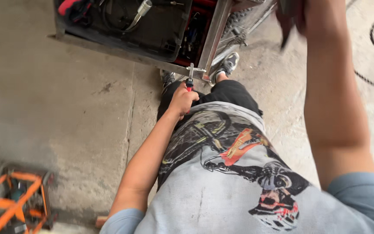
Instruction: The person holds a metal bike part and uses a rotary tool to sand or grind its surface, then manipulates a small piece of cable using pliers and fits it into the metal part.
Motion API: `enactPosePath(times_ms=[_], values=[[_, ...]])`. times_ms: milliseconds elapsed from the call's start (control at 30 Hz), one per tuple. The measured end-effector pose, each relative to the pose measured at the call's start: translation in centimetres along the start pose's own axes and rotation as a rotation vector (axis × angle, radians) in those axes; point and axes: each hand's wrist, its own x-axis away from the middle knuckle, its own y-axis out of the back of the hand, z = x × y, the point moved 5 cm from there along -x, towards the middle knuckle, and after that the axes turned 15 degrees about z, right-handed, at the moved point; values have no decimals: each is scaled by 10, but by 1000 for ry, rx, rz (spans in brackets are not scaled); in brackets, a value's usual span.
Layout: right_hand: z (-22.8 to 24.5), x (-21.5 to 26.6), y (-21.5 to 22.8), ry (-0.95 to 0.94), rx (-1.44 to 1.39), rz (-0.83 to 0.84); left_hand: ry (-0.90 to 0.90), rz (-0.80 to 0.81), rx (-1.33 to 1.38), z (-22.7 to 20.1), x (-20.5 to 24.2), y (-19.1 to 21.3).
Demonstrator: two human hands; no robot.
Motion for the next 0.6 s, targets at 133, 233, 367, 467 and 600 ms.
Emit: enactPosePath(times_ms=[133,233,367,467,600], values=[[-47,113,-14,3,-270,-74,38,156,-148,-13,3,14],[-103,197,-54,-71,-230,-13,71,232,-259,-16,11,15],[-136,254,-106,-317,-53,-34,76,218,-375,-30,6,17],[-147,269,-129,-463,131,-7,65,197,-323,-27,9,3],[-158,267,-146,-368,-13,-35,-11,238,229,15,-39,-25]])
